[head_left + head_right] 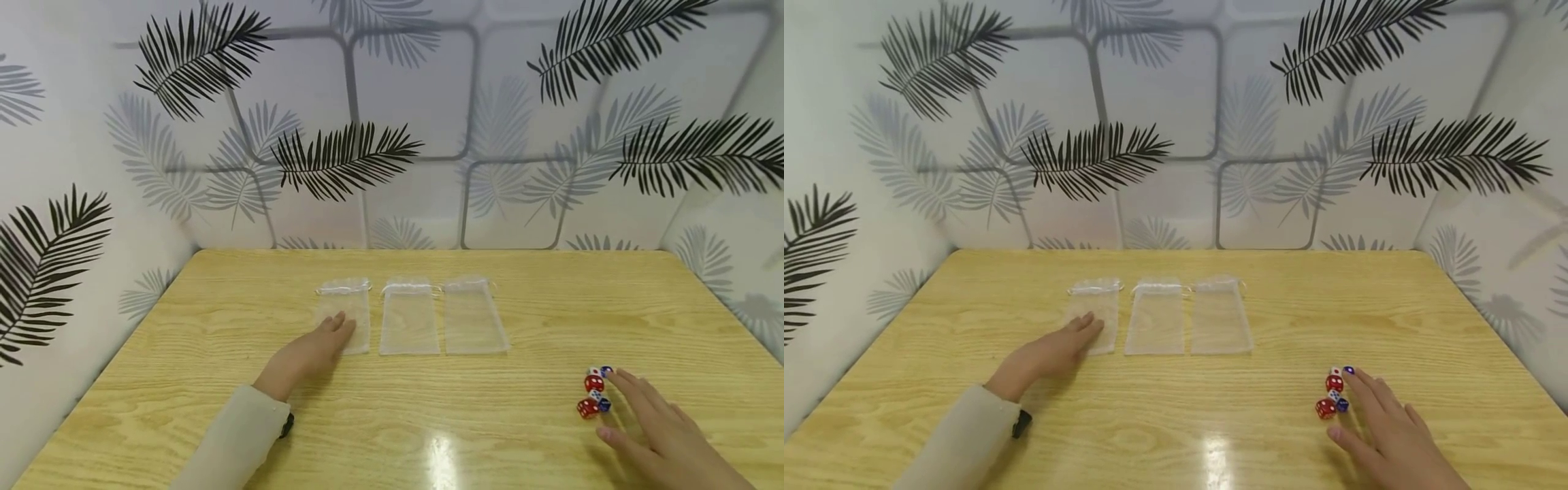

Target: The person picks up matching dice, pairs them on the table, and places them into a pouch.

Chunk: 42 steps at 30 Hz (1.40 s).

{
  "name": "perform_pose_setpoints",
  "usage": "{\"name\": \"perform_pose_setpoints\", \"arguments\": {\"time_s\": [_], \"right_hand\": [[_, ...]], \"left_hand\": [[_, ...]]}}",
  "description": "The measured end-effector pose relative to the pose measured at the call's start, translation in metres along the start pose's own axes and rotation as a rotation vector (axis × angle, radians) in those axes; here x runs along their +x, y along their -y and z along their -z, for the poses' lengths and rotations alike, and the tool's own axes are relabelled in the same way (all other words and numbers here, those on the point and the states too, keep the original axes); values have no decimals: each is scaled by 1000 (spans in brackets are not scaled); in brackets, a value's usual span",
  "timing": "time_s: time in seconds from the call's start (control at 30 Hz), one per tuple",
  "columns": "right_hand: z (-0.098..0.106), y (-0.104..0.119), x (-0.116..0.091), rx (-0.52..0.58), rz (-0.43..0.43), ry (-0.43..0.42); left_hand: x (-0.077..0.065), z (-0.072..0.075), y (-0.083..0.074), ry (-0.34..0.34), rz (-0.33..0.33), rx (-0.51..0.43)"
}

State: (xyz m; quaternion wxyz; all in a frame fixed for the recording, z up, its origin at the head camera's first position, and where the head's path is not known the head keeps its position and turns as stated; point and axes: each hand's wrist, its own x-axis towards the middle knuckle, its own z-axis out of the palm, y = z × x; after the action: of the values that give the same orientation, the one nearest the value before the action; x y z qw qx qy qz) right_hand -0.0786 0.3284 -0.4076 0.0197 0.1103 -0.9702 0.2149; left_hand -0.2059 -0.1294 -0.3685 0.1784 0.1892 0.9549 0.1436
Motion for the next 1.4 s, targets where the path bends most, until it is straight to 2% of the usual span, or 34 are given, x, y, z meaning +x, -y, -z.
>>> {"name": "perform_pose_setpoints", "arguments": {"time_s": [0.3,0.57,0.73,0.9,1.03,1.17,1.4], "right_hand": [[3,7,1,-20,54,-21],[4,3,2,-61,98,-2],[0,1,6,-46,161,-45],[-3,-1,14,-34,258,-120],[-3,-1,20,-29,324,-162],[-2,0,23,-24,309,-142],[-2,9,26,-31,254,-78]], "left_hand": [[8,-2,16,24,-12,-39],[9,7,30,55,-136,-69],[8,11,30,75,-115,-110],[9,12,30,41,-113,-81],[11,12,32,-3,-147,-21],[11,13,32,-25,-145,-9],[9,13,30,-17,-105,-18]]}}
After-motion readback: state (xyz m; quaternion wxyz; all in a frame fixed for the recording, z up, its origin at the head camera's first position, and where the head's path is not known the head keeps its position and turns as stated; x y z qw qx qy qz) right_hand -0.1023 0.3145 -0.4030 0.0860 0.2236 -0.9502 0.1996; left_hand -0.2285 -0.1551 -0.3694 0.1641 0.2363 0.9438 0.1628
